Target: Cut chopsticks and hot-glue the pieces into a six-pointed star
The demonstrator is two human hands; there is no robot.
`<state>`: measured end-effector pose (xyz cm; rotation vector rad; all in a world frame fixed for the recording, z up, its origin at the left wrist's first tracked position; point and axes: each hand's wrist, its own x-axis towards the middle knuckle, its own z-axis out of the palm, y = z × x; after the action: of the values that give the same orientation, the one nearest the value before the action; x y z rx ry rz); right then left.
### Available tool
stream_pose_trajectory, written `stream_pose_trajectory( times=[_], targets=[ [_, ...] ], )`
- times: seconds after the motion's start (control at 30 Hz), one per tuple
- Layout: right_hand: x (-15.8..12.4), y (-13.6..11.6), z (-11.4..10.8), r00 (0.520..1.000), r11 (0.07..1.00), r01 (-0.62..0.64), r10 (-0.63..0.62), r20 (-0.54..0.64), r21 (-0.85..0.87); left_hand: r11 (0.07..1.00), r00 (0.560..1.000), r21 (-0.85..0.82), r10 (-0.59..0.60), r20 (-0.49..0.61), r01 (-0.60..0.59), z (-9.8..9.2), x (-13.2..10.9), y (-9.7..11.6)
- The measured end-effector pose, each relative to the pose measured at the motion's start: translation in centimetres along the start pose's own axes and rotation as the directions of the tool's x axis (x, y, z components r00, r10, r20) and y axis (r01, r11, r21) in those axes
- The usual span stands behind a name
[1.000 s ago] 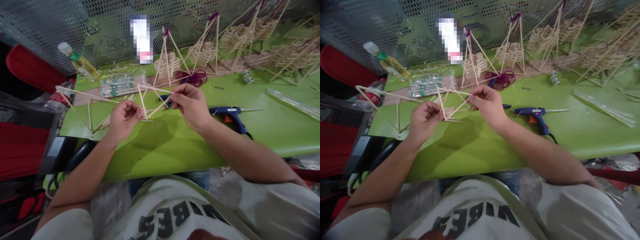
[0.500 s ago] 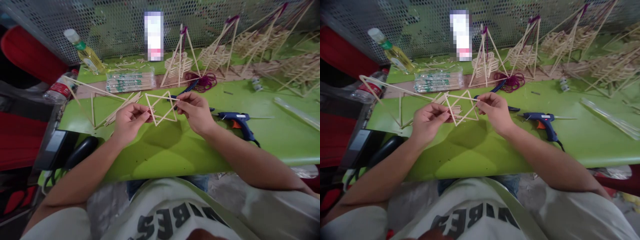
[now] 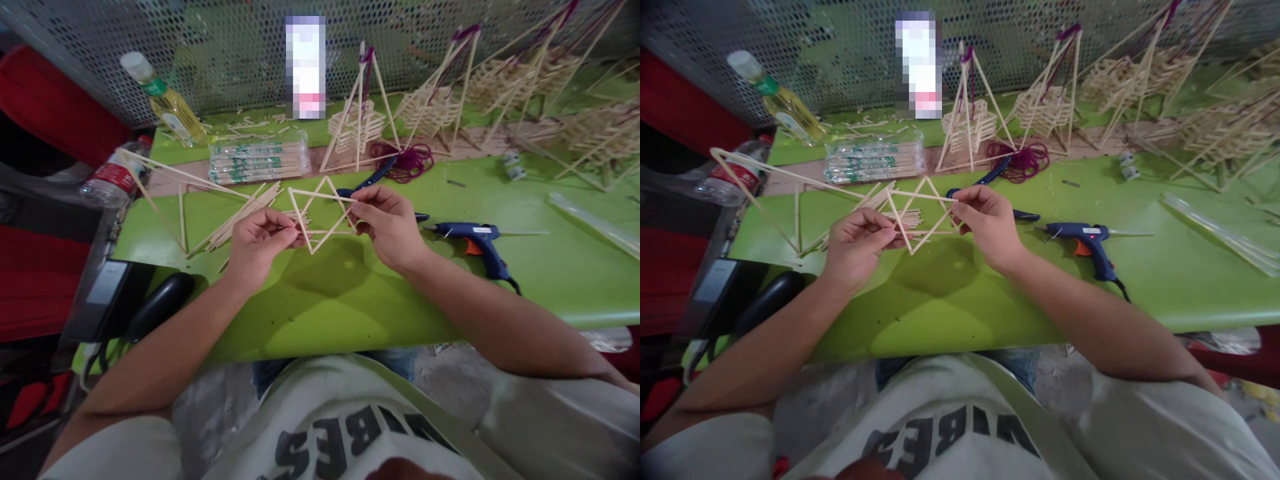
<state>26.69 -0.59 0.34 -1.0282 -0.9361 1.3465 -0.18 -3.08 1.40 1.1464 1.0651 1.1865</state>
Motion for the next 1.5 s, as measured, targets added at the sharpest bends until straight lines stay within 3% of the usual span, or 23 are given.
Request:
stream_pose_trajectory(
  times=[0.5, 1.0, 1.5],
  targets=[
    [0.0, 0.3, -0.2, 1.000, 0.999, -0.021, 0.020, 0.020, 0.034, 0.966, 0.965, 0.015, -0.257, 0.046, 0.256, 0.2, 0.4, 0.4],
    [0.0, 0.3, -0.3, 1.000, 0.999, 0.001, -0.001, 0.012, -0.036, 0.962, 0.962, -0.007, -0.272, 0.032, 0.272, 0.1, 0.6, 0.3],
    [0.0, 1.6, -0.3, 0.999, 0.999, -0.043, 0.043, 0.014, -0.001, 0.942, 0.943, -0.052, -0.331, 0.034, 0.332, 0.1, 0.5, 0.5]
  ],
)
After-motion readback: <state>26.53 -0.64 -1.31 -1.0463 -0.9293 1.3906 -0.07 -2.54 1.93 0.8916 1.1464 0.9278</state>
